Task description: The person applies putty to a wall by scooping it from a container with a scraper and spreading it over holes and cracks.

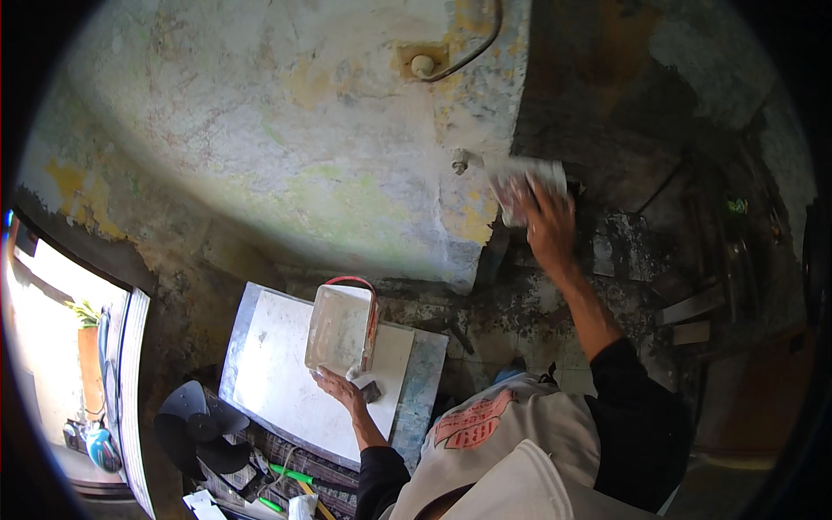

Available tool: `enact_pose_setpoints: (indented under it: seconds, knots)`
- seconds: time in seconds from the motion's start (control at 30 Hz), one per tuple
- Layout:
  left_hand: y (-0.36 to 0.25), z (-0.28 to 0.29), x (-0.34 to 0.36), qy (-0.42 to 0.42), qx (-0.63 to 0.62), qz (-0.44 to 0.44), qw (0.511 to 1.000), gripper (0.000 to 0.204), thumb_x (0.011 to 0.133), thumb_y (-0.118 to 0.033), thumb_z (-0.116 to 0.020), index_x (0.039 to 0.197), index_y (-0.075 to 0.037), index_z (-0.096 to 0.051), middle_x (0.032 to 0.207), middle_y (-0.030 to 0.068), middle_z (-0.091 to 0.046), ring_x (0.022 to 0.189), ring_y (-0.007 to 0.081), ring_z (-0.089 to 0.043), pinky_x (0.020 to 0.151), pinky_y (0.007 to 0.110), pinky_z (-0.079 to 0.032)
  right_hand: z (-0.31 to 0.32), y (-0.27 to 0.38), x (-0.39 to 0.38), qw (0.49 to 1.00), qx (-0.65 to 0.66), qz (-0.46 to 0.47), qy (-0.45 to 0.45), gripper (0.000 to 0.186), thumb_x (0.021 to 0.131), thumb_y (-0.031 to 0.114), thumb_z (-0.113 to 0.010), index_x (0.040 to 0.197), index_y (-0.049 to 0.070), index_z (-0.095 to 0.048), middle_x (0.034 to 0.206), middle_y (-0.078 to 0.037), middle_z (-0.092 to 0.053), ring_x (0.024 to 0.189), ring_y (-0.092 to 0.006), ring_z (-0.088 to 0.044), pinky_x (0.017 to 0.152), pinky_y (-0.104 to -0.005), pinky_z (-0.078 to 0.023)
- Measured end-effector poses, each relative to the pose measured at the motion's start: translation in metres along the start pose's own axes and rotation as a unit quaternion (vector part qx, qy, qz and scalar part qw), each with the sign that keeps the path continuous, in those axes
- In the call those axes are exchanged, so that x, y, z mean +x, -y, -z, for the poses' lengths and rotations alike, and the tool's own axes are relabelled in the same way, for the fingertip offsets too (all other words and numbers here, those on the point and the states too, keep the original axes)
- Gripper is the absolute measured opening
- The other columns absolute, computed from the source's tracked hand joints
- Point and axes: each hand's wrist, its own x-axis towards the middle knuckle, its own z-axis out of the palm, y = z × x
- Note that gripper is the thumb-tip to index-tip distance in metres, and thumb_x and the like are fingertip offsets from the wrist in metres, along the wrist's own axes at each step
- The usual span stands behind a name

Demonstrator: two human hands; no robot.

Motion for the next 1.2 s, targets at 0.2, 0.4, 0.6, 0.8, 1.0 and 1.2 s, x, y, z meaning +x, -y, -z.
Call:
enact_pose_setpoints:
  seconds: [0.2,0.4,0.6,0.8,1.0,1.2]
  knots:
    - [0.017,0.007,-0.008,-0.005,0.018,-0.074,0.997,0.074,0.111,-0.048,-0.042,0.157,0.008,-0.031,0.157,0.0317,-0.038,0.141,0.0422,-0.045,0.119,0.049,-0.035,-0.027,-0.027,0.037,0.993,-0.030,0.116,0.007,0.048,0.093,0.005,-0.061,0.140,0.016,-0.065,0.150,-0.011,-0.057,0.134,-0.0330,-0.054,0.114,-0.0524,-0.038]
    - [0.027,0.003,0.009,0.033,0.114,-0.058,0.991,0.088,0.106,-0.066,-0.038,0.162,0.003,-0.028,0.161,0.0345,-0.030,0.147,0.0457,-0.035,0.121,0.055,-0.030,-0.075,-0.057,-0.078,0.888,0.402,-0.218,0.038,0.022,0.101,0.008,-0.061,0.120,-0.001,-0.068,0.113,-0.011,-0.068,0.105,-0.0240,-0.063,0.093,-0.0409,-0.048]
    - [0.019,0.014,0.013,0.122,0.189,-0.198,0.954,0.098,0.102,-0.077,-0.025,0.167,-0.004,-0.021,0.163,0.0363,-0.028,0.145,0.0526,-0.036,0.119,0.058,-0.028,-0.017,-0.112,0.093,0.848,0.475,-0.150,-0.183,0.034,0.094,0.003,-0.069,0.127,0.006,-0.071,0.122,-0.016,-0.072,0.110,-0.0296,-0.070,0.097,-0.0378,-0.052]
    - [-0.027,-0.013,-0.040,-0.180,0.136,0.089,0.970,0.075,0.111,-0.055,-0.034,0.165,-0.003,-0.025,0.165,0.0248,-0.035,0.146,0.0445,-0.037,0.123,0.052,-0.026,-0.062,-0.114,0.008,0.949,0.296,0.105,0.003,0.040,0.093,0.009,-0.065,0.132,0.021,-0.071,0.142,-0.009,-0.065,0.134,-0.0299,-0.058,0.112,-0.0536,-0.041]
    - [0.003,0.067,-0.150,-0.220,0.283,0.116,0.926,0.079,0.109,-0.057,-0.039,0.162,0.001,-0.028,0.168,0.0294,-0.023,0.151,0.0460,-0.030,0.125,0.053,-0.027,-0.141,-0.156,-0.309,0.805,0.399,-0.290,0.330,0.034,0.089,0.000,-0.060,0.119,0.006,-0.073,0.114,-0.019,-0.073,0.104,-0.0386,-0.069,0.087,-0.0429,-0.055]
    - [0.024,0.063,-0.231,-0.396,0.126,0.077,0.906,0.073,0.106,-0.037,-0.057,0.157,0.009,-0.033,0.151,0.0346,-0.044,0.130,0.0421,-0.051,0.111,0.050,-0.041,-0.243,-0.231,-0.431,0.716,0.345,-0.392,0.462,0.024,0.093,0.005,-0.062,0.115,0.002,-0.071,0.103,-0.012,-0.074,0.099,-0.0284,-0.072,0.086,-0.0403,-0.057]
